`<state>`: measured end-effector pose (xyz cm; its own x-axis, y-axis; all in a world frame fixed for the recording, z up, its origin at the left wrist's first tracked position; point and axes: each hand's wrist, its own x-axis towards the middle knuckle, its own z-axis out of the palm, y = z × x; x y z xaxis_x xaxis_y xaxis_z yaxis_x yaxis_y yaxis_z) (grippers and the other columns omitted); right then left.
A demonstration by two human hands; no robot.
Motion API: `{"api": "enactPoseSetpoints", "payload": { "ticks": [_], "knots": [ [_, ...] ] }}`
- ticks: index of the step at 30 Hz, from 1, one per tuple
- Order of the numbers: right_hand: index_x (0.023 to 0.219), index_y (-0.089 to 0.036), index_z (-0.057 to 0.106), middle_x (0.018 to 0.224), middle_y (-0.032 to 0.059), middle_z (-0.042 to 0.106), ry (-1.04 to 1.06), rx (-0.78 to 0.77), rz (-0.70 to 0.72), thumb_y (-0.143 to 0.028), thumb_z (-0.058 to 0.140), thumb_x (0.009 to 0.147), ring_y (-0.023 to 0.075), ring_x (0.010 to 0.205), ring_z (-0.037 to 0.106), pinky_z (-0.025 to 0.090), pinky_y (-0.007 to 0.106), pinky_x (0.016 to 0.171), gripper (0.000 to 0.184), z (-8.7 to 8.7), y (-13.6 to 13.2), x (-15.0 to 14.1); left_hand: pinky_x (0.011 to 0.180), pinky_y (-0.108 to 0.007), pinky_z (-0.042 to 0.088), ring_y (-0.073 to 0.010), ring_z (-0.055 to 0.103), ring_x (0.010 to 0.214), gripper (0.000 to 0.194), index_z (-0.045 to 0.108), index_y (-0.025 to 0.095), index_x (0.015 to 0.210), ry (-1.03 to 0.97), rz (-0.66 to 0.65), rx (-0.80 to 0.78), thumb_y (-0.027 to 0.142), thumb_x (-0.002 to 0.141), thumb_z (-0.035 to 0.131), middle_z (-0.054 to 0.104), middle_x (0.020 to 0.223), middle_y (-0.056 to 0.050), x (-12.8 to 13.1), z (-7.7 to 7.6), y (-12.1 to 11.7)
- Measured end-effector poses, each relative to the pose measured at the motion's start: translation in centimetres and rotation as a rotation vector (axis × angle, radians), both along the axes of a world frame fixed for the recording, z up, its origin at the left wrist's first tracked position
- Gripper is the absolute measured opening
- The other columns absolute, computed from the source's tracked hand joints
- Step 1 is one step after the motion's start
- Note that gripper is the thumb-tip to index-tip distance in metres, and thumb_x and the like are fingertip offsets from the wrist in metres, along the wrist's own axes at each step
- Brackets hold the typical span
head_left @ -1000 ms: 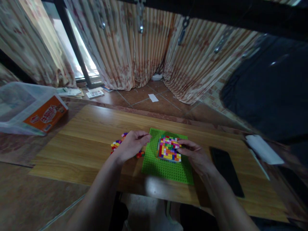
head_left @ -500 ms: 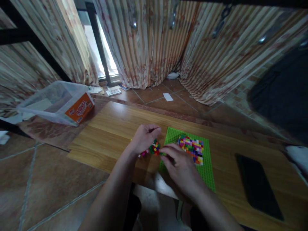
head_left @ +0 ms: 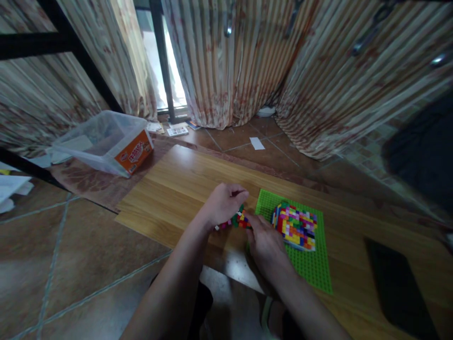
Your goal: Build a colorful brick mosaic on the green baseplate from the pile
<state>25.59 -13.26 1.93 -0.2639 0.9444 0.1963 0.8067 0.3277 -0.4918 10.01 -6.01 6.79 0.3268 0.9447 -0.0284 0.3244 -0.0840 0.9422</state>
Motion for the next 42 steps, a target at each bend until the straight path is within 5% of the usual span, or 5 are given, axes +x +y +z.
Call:
{"api": "enactPoseSetpoints", "payload": {
  "ticks": [11, 18, 25, 42],
  "knots": [
    [0.118, -0.022, 0.062, 0.11, 0.0098, 0.068, 0.215, 0.107, -0.123, -0.017, 0.048, 0.089, 0.0241, 0.1, 0.065, 0.053, 0.04, 0.086, 0.033, 3.9, 0.2, 1.7, 0.053, -0.022, 0.035, -0.0093, 0.044, 0.056, 0.034, 0.063, 0.015, 0.071, -0.148, -0.224, -0.141, 0.046, 0.083, 0.058, 0.053, 0.061, 0.002, 1.1, 0.3, -0.6],
    [0.112, -0.024, 0.063, 0.105, 0.0059, 0.069, 0.607, -0.085, -0.305, -0.03, 0.063, 0.085, 0.0201, 0.091, 0.067, 0.054, 0.037, 0.083, 0.028, 4.4, 0.5, 3.3, 0.061, -0.024, 0.042, -0.0098, 0.052, 0.062, 0.021, 0.067, 0.015, 0.084, -0.351, -0.195, -0.285, 0.034, 0.077, 0.069, 0.061, 0.068, 0.0, 2.5, 0.4, -0.9],
    [0.086, -0.02, 0.072, 0.069, 0.0002, 0.067, 0.917, -0.243, -0.392, -0.045, 0.071, 0.078, 0.0134, 0.061, 0.06, 0.049, 0.026, 0.057, 0.026, 5.2, 0.8, 3.7, 0.065, -0.024, 0.041, -0.009, 0.052, 0.064, 0.02, 0.065, 0.014, 0.082, -0.482, -0.175, -0.31, 0.028, 0.071, 0.074, 0.062, 0.072, 0.001, 4.2, -0.1, -1.0],
    [0.082, -0.021, 0.075, 0.064, -0.0001, 0.067, 1.018, -0.253, -0.391, -0.045, 0.075, 0.072, 0.0124, 0.056, 0.058, 0.048, 0.025, 0.053, 0.027, 5.1, 1.0, 4.4, 0.07, -0.024, 0.045, -0.0101, 0.058, 0.07, 0.021, 0.066, 0.013, 0.085, -0.622, -0.168, -0.232, 0.031, 0.077, 0.074, 0.065, 0.076, -0.001, 5.4, 0.0, -1.3]
  ]
}}
